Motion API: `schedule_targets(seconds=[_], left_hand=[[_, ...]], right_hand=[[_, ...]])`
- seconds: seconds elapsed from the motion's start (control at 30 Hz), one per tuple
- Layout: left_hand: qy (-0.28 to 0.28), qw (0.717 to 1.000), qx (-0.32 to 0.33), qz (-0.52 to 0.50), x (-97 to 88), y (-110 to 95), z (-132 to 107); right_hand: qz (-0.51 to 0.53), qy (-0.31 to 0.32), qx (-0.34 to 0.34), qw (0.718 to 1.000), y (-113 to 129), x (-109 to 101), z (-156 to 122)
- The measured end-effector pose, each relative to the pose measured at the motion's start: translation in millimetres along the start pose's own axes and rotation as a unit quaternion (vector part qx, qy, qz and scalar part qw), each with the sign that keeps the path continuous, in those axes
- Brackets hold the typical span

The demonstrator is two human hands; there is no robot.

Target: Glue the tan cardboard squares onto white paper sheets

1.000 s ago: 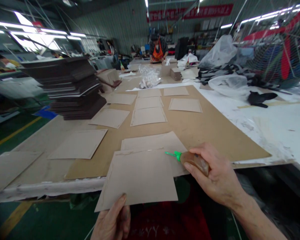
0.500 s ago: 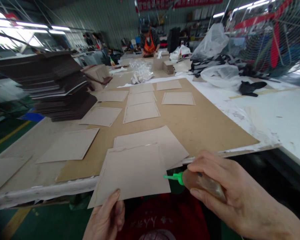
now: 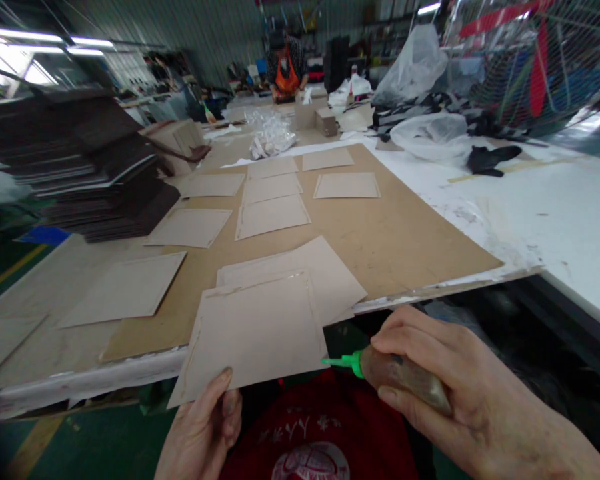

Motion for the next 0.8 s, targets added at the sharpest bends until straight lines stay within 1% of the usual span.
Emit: schedule_targets(seconds=[0.07, 0.23, 0.33, 0.4, 0.5, 0.63, 0.7, 0.8], left_hand=[[0.004, 1.000, 0.003, 0.003, -0.6, -0.8, -0.9], [0.008, 1.000, 0.010, -0.004, -1.4, -2.3, -2.4], [0.004, 1.000, 0.008, -0.009, -1.8, -1.5, -2.4], [0.004, 1.000, 0.001, -0.008, -1.5, -1.0, -2.4], [0.012, 1.000, -0.001, -0.003, 0.2, -2.0, -2.6], [0.016, 1.000, 0.004, 0.008, 1.9, -3.8, -2.8], [0.009, 1.000, 0.004, 0.009, 1.0, -3.1, -2.4], [0.001, 1.000, 0.009, 0.013, -2.1, -1.2, -1.8]], right_hand=[[0.005, -0.013, -0.003, 1.000, -1.4, -0.3, 6.6], [0.005, -0.072, -0.018, 0.997, -11.6, 6.0, 29.3], [0.020, -0.067, -0.023, 0.997, -12.6, 7.6, 32.1], [0.023, -0.045, -0.022, 0.998, -9.0, 5.5, 25.6], [-0.012, -0.024, -0.017, 0.999, -2.5, 1.2, 5.8], [-0.059, -0.042, 0.004, 0.997, -2.7, 2.6, -20.5], [-0.057, -0.051, 0.023, 0.997, -6.9, 5.1, -24.8], [-0.039, -0.043, 0.026, 0.998, -11.1, 6.2, -18.1]])
Point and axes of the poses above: each hand's wrist, its own z-axis towards the middle knuckle, its own x-axis out of the palm, y = z × x, the point moved 3 cm from there along z, towards the middle knuckle, and after that the axes turned 3 degrees about z, right-handed, at the moved point
